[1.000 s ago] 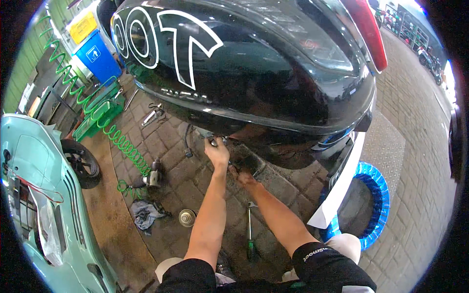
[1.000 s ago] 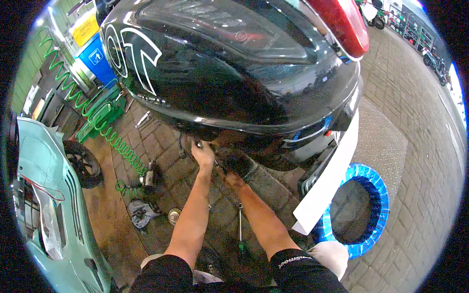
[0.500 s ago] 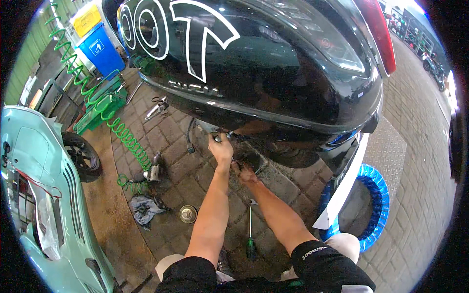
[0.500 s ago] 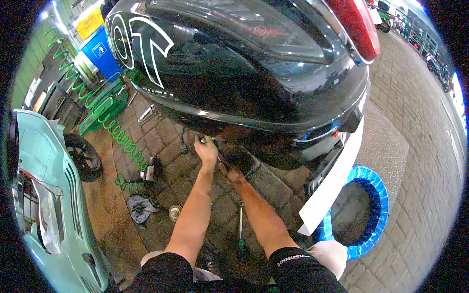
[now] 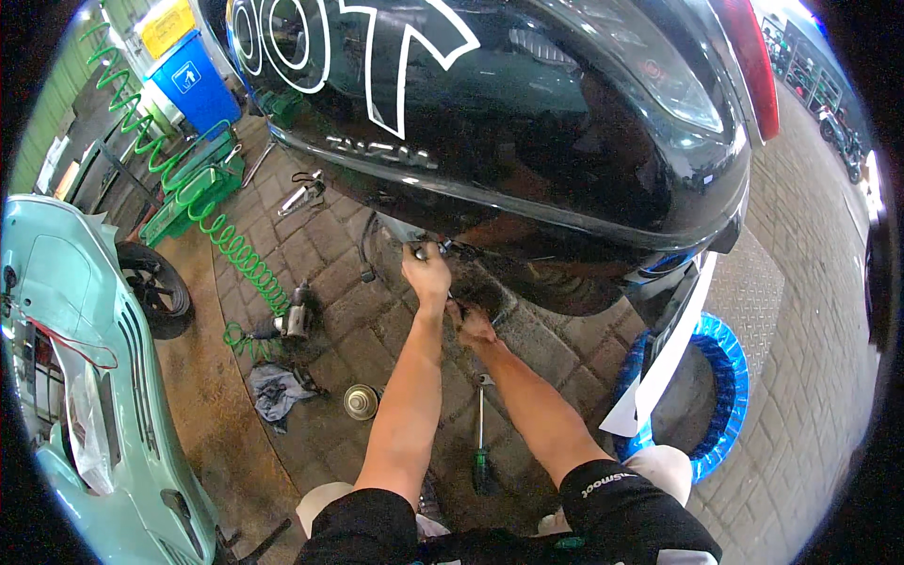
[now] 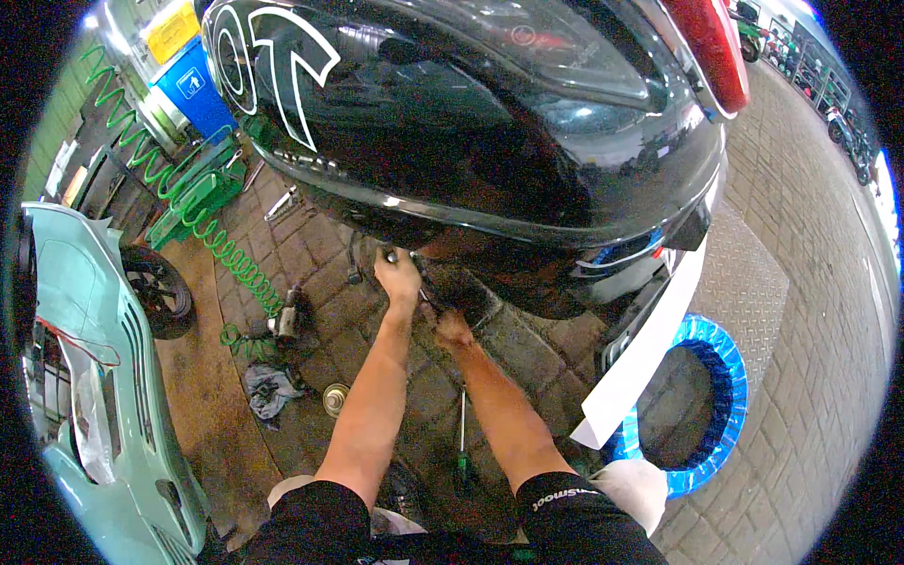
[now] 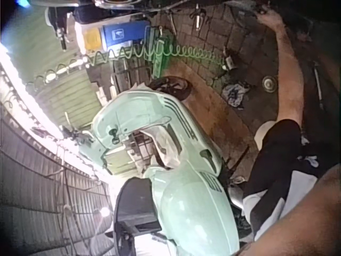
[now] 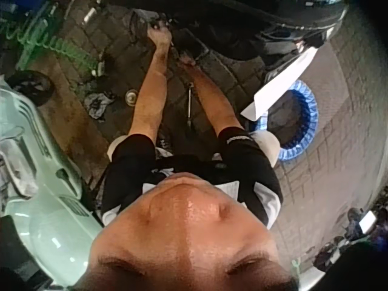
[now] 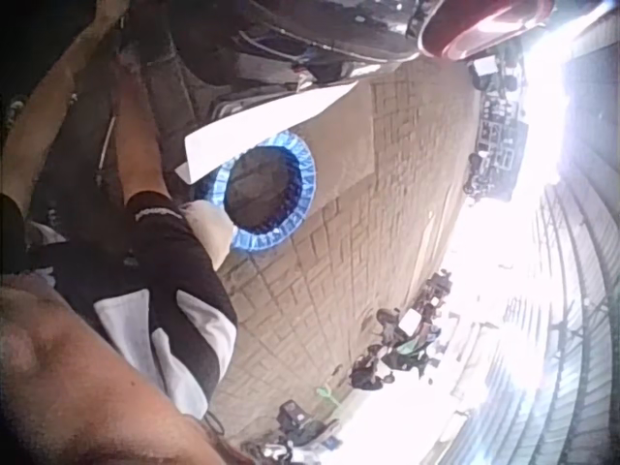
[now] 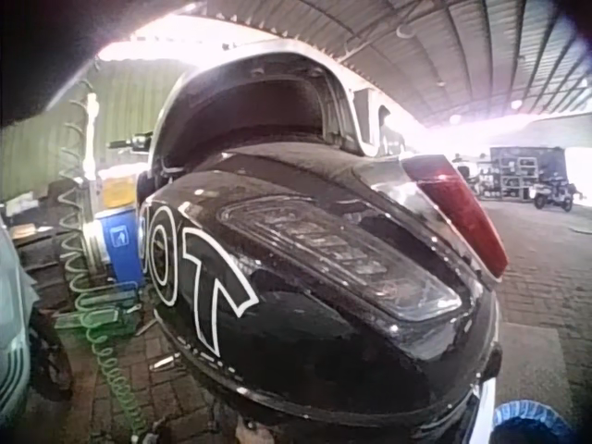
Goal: The person repairs a scooter in a workshop. The person walks through the workshop, picks up a tool from a green tray, and then uses various tools to work on the rear assembly of a black scooter, including loosening bolts and handling a small black component by hand.
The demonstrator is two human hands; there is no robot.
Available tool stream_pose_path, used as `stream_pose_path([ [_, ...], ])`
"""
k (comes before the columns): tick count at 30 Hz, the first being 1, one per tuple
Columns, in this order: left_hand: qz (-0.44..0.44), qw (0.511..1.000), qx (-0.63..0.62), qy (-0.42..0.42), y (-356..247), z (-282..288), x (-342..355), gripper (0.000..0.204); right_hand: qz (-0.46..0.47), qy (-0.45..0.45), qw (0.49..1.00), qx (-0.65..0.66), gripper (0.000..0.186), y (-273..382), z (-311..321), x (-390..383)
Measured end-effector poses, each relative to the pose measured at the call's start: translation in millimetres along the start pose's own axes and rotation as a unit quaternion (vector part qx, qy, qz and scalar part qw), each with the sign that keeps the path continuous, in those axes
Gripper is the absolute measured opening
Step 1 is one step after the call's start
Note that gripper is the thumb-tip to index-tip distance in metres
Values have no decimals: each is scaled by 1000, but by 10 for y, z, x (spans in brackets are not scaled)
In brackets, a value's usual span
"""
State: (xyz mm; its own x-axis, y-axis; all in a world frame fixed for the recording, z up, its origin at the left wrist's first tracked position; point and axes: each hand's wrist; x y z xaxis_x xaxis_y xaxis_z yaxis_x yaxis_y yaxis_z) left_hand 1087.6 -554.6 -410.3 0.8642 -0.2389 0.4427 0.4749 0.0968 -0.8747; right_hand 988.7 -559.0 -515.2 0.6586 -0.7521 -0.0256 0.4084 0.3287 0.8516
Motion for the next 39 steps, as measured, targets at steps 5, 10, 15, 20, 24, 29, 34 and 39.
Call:
stream_pose_path([
  [5, -4, 1000, -10, -29, -64, -11, -19, 24, -37, 65, 997, -1, 46, -10, 30, 54],
  [10, -9, 998, 26, -53, -116, -13, -21, 23, -22, 90, 996, 1, 45, -148, -20, 104],
  [15, -5, 999, 3, -49, -144, 3, -21, 23, -115, 110, 985, -73, 59, -69, -71, 91],
  [20, 30, 999, -24, -19, -106, 8, -8, 24, -80, 93, 992, -42, 50, 17, 79, 16],
  [24, 17, 1000, 6, -23, -94, 6, 8, 27, -89, 161, 972, -148, 54, -30, 21, 56],
  [29, 49, 999, -8, -18, -167, 26, 0, 30, -18, 27, 998, -54, 56, -57, -64, 88],
  [34, 55, 998, 17, -24, -195, 27, -14, 30, -23, 105, 985, -138, 41, 59, 131, -21],
  [39, 17, 999, 22, -33, -138, 8, 5, 28, -21, 26, 999, -37, 46, -76, -12, 6],
])
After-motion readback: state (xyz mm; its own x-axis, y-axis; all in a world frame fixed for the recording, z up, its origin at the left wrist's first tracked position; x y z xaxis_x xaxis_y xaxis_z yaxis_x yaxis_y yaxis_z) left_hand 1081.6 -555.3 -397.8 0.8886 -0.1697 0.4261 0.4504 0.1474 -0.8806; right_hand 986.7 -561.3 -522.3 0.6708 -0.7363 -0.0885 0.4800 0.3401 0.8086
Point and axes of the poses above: each hand's wrist, its own x-axis towards the middle knuckle, its own z-axis out of the back of the hand, y = z × x, and after that the axes turned 7 degrees about -z, right-handed
